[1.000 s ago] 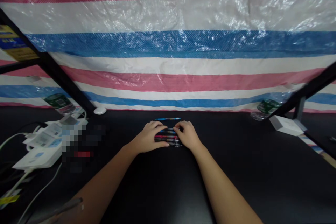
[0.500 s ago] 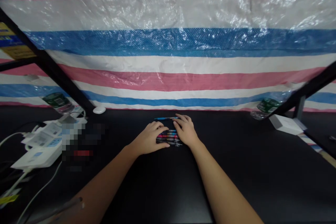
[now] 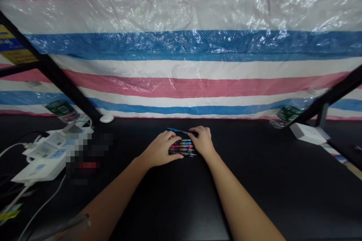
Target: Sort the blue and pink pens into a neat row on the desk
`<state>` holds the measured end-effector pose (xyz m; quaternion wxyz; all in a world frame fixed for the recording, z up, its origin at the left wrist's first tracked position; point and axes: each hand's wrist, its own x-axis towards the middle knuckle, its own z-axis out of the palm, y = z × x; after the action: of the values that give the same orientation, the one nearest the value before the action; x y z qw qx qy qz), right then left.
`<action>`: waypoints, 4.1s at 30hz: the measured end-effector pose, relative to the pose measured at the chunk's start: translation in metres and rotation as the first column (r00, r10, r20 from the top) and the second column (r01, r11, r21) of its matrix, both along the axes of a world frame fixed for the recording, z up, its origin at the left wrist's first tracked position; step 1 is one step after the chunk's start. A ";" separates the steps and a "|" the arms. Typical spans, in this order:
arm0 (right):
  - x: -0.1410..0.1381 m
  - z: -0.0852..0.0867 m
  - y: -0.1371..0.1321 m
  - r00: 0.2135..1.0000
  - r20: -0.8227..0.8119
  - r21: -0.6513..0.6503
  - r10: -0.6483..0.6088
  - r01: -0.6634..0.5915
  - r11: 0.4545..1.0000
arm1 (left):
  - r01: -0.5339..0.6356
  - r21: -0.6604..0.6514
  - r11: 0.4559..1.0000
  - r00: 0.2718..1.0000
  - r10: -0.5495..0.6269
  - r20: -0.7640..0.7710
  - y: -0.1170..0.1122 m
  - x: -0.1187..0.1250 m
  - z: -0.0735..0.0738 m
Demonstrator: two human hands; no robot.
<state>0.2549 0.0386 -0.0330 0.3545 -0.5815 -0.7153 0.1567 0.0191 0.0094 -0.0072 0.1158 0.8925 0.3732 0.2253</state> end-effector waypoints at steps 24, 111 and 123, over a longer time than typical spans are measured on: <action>-0.021 0.029 -0.028 0.808 -0.588 -0.195 -0.041 -0.092 0.976 | 0.304 -0.585 0.752 0.287 0.514 0.809 0.015 0.007 0.008; -0.027 0.034 -0.041 0.933 -0.326 0.227 0.153 -0.079 0.971 | 0.416 -0.575 0.704 0.190 0.551 0.812 0.008 0.018 0.009; -0.028 0.035 -0.041 0.928 -0.356 0.193 0.108 -0.039 0.980 | 0.405 -0.566 0.717 0.153 0.558 0.816 0.011 0.017 0.008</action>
<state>0.2268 -0.0021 0.0016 0.5267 -0.4800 -0.6698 0.2087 0.0357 0.0200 0.0012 0.6372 0.3805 0.3071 0.5958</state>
